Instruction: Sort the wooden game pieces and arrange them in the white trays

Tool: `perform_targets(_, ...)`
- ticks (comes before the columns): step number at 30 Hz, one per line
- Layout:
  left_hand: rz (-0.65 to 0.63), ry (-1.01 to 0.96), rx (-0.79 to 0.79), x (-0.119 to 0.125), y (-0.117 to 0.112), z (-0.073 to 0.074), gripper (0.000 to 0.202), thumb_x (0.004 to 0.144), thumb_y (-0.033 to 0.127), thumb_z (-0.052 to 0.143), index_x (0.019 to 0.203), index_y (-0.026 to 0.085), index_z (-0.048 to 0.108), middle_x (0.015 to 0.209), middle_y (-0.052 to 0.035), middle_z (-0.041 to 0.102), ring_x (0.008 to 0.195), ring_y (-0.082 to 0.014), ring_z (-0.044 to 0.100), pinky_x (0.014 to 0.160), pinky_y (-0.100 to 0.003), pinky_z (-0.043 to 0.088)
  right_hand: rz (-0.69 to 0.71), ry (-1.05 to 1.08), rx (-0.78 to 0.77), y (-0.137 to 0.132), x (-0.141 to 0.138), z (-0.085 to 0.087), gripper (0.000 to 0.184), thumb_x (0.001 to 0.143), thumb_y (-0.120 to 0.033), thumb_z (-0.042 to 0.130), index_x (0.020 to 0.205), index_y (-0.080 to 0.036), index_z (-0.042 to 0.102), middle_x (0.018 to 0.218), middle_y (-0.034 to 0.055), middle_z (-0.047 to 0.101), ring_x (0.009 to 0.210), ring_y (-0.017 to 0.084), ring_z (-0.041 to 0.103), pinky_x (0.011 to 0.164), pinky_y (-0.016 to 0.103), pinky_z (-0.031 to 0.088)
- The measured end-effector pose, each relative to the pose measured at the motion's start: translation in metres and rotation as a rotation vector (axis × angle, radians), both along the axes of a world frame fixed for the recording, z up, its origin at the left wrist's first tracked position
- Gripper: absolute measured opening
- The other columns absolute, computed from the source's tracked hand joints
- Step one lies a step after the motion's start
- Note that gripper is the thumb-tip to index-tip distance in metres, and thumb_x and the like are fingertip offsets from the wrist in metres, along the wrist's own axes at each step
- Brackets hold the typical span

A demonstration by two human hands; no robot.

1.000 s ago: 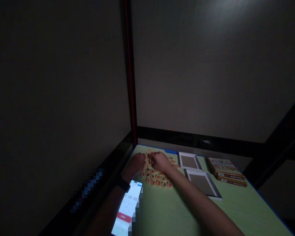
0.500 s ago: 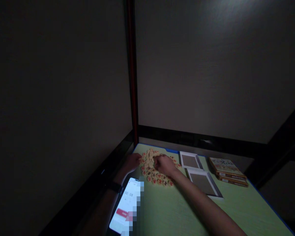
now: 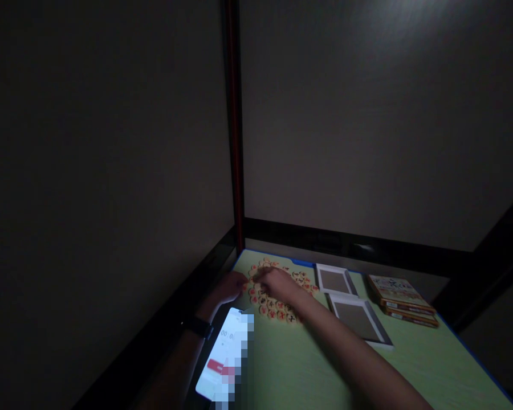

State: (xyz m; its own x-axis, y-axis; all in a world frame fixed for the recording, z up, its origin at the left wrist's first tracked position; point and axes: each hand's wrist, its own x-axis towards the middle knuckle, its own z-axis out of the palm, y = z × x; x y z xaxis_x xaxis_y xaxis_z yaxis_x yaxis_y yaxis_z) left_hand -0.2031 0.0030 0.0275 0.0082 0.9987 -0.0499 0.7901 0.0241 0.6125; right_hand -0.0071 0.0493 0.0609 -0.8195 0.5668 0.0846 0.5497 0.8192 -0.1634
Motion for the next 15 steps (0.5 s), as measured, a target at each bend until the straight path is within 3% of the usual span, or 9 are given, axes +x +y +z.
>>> perform_targets(4,-0.016,0.094,-0.035,0.004,-0.005,0.004,0.029,0.079,0.006,0.049,0.096,0.017,0.071,0.078,-0.0015,0.069,0.074,-0.0138,0.062,0.065,-0.021,0.042,0.067,-0.128,0.087,0.004,-0.007,0.002,0.036,0.087,-0.011,0.055,0.113,-0.026,0.073,0.112,0.0099,0.069,0.11,0.023,0.063,0.088,0.028,0.046)
perform_targets(10,-0.062,0.19,-0.054,0.01,-0.011,0.012,0.02,0.081,0.013,0.05,0.068,0.015,0.065,0.063,-0.0004,0.06,0.067,-0.0134,0.055,0.06,-0.022,0.036,0.106,-0.205,0.123,0.007,-0.017,0.007,0.029,0.088,-0.012,0.055,0.103,-0.027,0.075,0.111,0.0071,0.072,0.107,0.023,0.065,0.082,0.027,0.048)
perform_targets(15,-0.091,0.235,-0.061,0.011,-0.013,0.017,0.021,0.079,0.015,0.053,0.059,0.015,0.059,0.058,0.0002,0.055,0.063,-0.0125,0.05,0.058,-0.023,0.032,0.022,-0.247,0.136,0.002,-0.029,0.007,0.024,0.088,-0.017,0.055,0.1,-0.02,0.075,0.106,0.0135,0.074,0.099,0.027,0.069,0.078,0.032,0.052)
